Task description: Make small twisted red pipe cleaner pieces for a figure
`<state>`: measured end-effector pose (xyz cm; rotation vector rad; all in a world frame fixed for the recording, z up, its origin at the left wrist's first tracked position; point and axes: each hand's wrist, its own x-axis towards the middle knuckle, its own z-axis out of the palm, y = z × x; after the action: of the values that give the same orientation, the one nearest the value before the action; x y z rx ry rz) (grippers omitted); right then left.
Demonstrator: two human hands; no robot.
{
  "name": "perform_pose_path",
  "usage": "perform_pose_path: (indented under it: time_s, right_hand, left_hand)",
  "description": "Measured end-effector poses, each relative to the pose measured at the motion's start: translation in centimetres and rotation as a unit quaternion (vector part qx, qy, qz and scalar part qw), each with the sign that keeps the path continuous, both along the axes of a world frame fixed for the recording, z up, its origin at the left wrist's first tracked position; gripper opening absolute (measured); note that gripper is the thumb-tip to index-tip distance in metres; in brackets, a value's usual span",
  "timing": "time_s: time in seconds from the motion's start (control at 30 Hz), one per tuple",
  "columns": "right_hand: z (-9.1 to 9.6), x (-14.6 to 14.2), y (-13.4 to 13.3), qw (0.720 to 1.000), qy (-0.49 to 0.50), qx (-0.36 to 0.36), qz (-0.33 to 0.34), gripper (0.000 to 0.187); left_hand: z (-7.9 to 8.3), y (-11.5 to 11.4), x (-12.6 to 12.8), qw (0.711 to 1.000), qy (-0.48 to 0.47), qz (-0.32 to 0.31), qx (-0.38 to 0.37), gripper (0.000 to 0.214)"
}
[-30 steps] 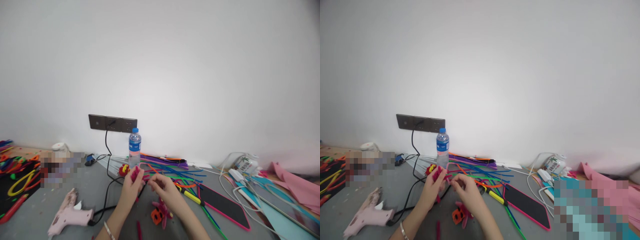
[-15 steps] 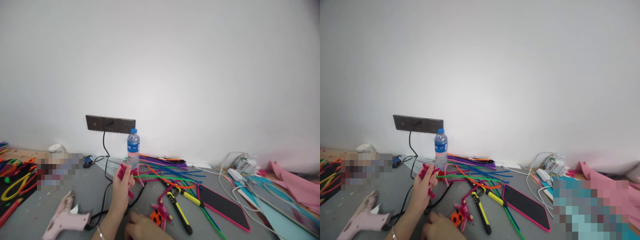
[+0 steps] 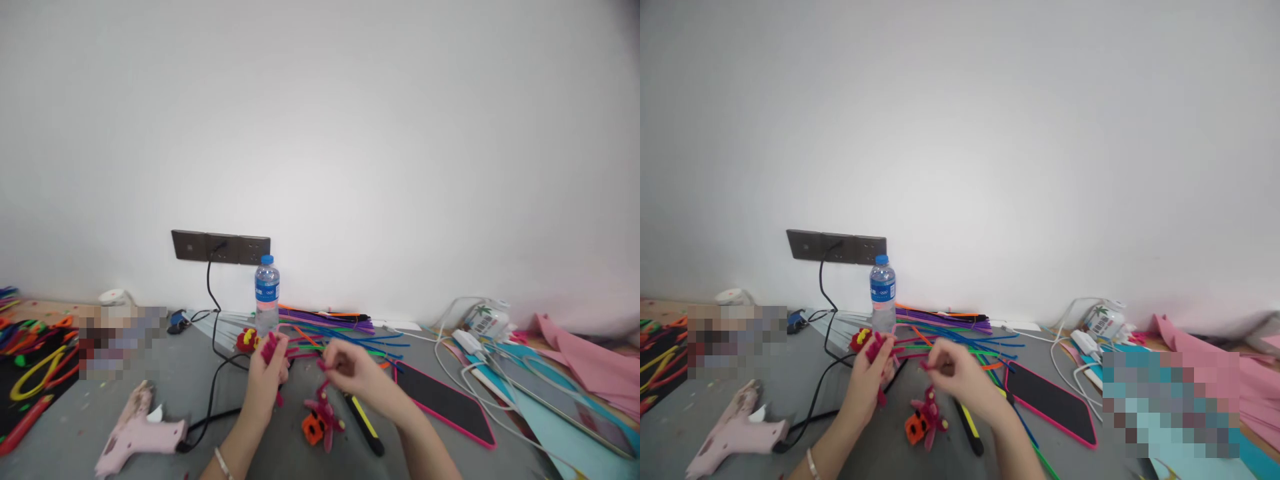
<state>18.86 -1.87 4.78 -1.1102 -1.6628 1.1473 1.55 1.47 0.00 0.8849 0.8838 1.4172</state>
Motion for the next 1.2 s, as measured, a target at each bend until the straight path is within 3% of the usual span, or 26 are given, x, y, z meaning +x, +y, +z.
perform_pose_path:
  time_s: [0.07, 0.17, 0.33, 0.47, 0.63, 0.87, 1.07, 1.2]
  right_hand:
    - [0.5, 1.0, 0.8, 0.995, 0.079, 0.019, -0.052, 0.012]
    - [0.1, 0.9, 1.3, 0.988, 0.146, 0.009, -0.052, 0.02]
    - [-0.9, 0.7, 1.4, 0.992, 0.118, -0.031, -0.034, 0.028]
    - [-0.9, 0.8, 1.4, 0.991, 0.124, -0.028, -0.042, 0.023]
    - [-0.9, -0.2, 1.4, 0.993, 0.119, -0.025, 0.001, 0.021]
    - [-1.6, 0.1, 1.9, 0.992, 0.109, -0.037, 0.049, 0.022]
    - [-1.7, 0.4, 2.1, 0.997, 0.077, -0.025, 0.018, 0.027]
    - [-2.3, 0.7, 2.3, 0.997, 0.068, -0.02, 0.035, 0.02]
  left_hand:
    - [-0.5, -1.0, 1.2, 0.999, 0.02, -0.03, 0.003, 0.05]
    - [-0.9, -3.0, 2.9, 0.995, 0.039, -0.095, -0.001, 0.055]
    - [-1.4, -4.9, 4.4, 0.987, 0.009, -0.16, -0.03, 0.064]
    - [-1.4, -4.1, 4.0, 0.986, -0.013, -0.154, -0.056, 0.063]
    - [-1.2, -2.5, 3.2, 0.981, -0.017, -0.174, -0.084, 0.059]
    - [-0.5, -1.7, 2.0, 0.971, 0.046, -0.222, -0.072, 0.055]
    - [1.5, -0.5, -2.6, 0.916, 0.192, -0.34, -0.096, 0.053]
    - [1.9, -0.2, -4.5, 0.833, 0.33, -0.421, -0.14, 0.042]
